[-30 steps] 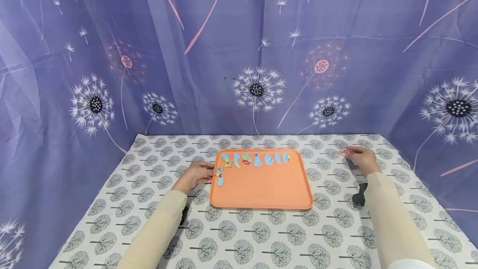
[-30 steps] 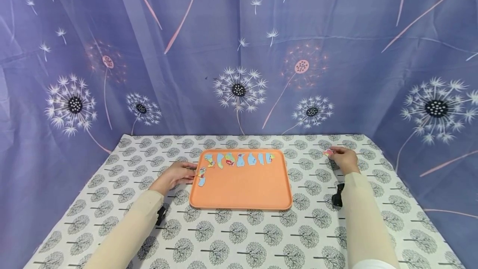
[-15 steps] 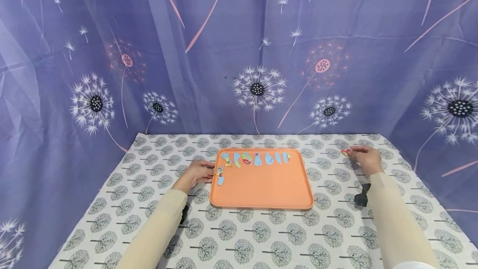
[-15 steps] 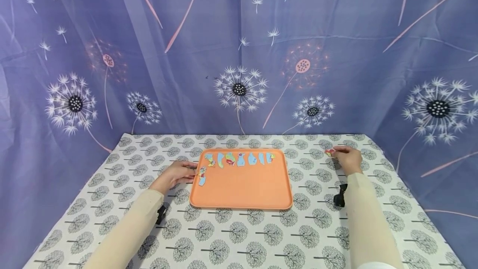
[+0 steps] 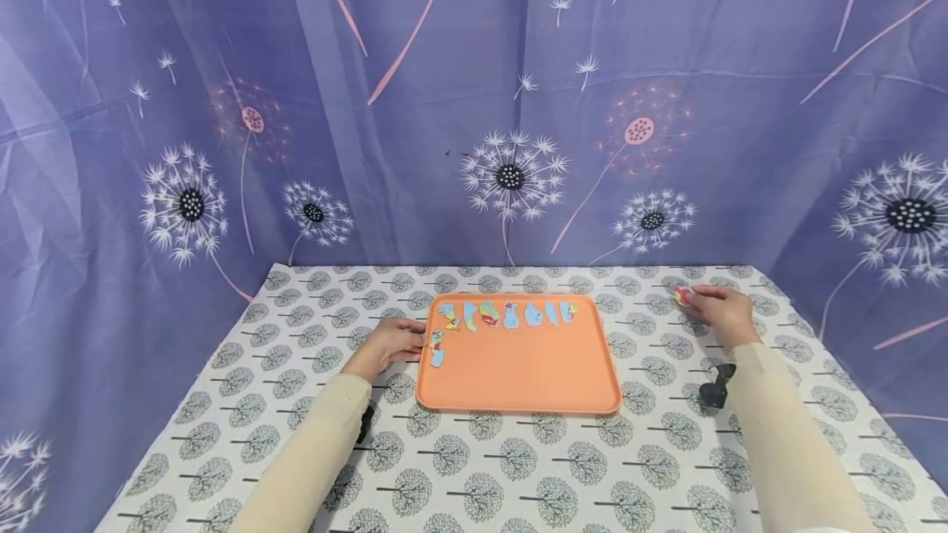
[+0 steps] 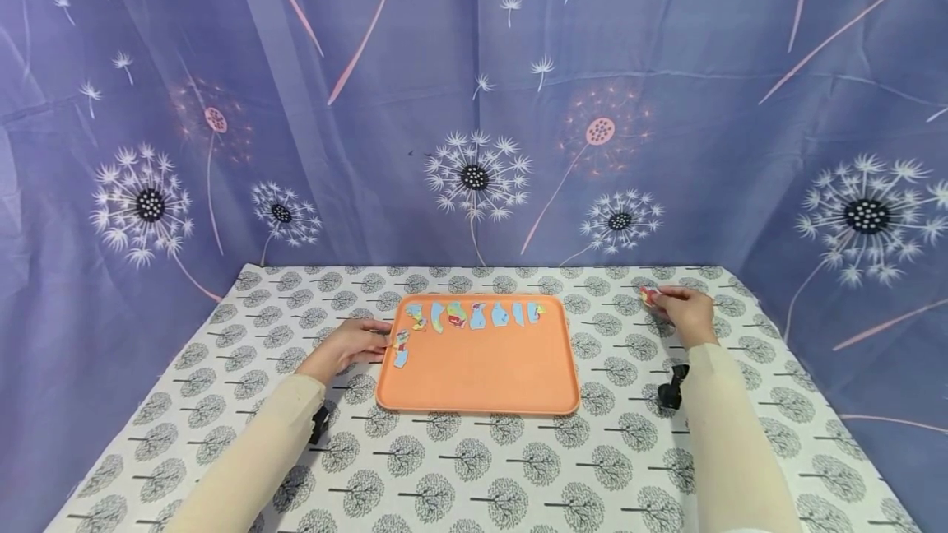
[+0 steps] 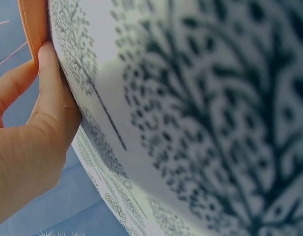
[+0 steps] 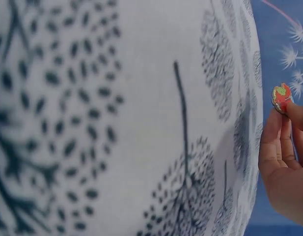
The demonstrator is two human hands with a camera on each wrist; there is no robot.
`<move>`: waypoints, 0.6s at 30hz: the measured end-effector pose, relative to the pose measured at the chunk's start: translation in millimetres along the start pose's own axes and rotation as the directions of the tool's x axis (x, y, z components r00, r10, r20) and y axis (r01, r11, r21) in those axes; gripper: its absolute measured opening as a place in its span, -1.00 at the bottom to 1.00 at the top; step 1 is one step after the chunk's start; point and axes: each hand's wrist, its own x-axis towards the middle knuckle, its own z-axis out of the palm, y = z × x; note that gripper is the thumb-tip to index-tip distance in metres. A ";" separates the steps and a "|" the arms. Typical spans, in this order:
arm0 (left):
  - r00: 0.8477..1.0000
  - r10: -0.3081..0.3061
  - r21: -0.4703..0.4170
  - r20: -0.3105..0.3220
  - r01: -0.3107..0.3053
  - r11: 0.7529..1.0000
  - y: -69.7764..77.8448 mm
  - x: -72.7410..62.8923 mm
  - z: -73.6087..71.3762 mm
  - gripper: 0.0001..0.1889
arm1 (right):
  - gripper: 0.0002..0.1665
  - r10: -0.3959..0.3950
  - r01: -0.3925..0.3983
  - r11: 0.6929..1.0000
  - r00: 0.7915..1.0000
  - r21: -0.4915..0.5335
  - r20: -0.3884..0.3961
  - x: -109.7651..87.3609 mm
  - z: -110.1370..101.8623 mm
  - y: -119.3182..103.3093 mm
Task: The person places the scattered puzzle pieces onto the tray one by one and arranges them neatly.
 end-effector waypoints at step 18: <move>1.000 0.010 0.013 -0.011 -0.010 1.000 -0.3 -1.3 0.2 -0.57 | -0.76 0.006 -0.019 0.964 0.999 0.266 0.047 -8.1 22.4 -25.0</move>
